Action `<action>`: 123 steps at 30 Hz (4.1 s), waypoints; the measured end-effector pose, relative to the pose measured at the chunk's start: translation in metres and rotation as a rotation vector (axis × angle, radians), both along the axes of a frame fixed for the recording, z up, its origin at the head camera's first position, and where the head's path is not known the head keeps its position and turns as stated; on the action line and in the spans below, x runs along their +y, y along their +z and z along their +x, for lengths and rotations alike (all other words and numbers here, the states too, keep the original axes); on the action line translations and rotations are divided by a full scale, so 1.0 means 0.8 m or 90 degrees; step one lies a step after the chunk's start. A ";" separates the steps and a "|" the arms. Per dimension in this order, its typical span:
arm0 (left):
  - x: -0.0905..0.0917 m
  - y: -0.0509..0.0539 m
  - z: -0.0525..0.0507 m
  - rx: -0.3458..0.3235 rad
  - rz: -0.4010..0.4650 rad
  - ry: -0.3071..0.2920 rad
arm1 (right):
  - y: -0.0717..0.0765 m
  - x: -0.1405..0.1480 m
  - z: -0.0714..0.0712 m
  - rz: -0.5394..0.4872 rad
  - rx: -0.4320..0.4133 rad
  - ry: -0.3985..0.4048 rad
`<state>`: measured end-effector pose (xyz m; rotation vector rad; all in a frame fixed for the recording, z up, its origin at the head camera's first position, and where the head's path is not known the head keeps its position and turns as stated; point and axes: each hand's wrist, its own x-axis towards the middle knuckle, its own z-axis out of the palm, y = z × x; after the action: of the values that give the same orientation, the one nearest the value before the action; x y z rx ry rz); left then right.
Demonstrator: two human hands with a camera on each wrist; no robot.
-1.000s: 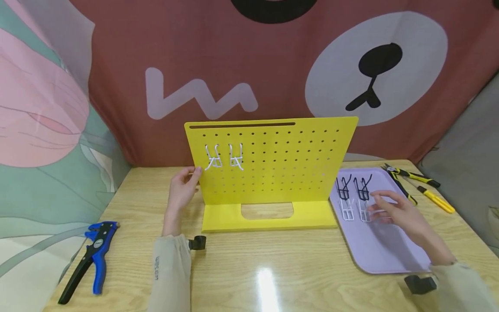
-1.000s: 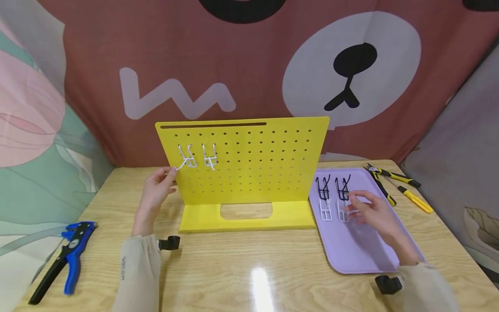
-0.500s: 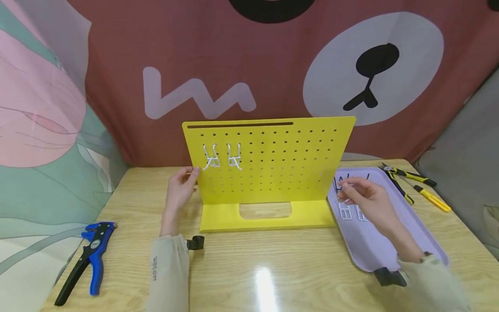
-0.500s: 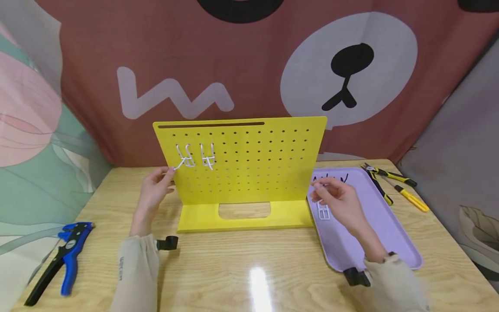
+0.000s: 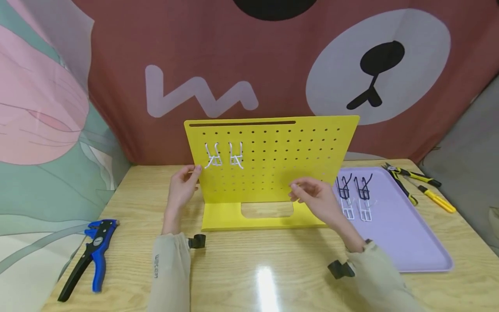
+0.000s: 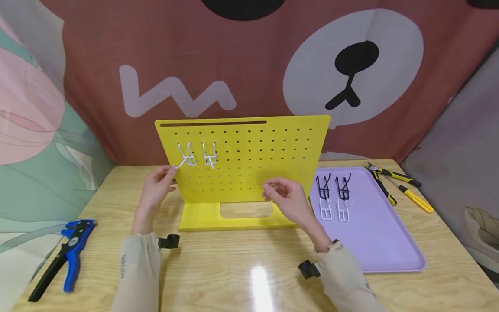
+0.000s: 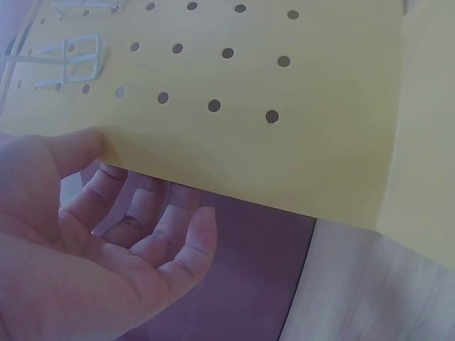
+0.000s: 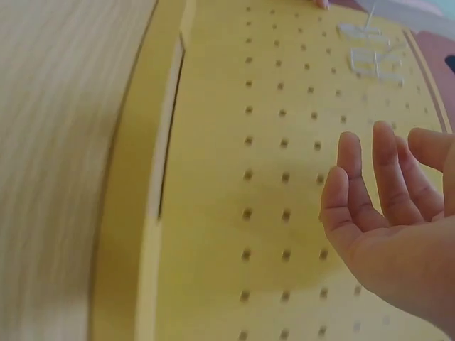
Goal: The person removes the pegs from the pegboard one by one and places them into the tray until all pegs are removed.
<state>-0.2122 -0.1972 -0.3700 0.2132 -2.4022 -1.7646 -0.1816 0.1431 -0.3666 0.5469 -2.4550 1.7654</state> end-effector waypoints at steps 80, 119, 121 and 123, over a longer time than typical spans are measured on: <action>-0.002 -0.003 0.001 0.006 0.013 -0.003 | 0.030 -0.055 -0.002 -0.019 0.007 0.137; 0.001 0.001 0.001 -0.005 0.014 -0.004 | 0.039 0.131 0.015 0.070 0.013 0.070; 0.001 0.001 0.001 -0.007 0.016 -0.001 | 0.043 0.142 0.015 0.079 0.021 0.063; 0.002 0.001 0.001 -0.007 0.018 0.001 | 0.047 0.153 0.014 0.090 0.028 0.038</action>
<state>-0.2114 -0.1958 -0.3688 0.2285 -2.3843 -1.8031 -0.1702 0.2657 -0.3288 0.6705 -2.5724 1.5889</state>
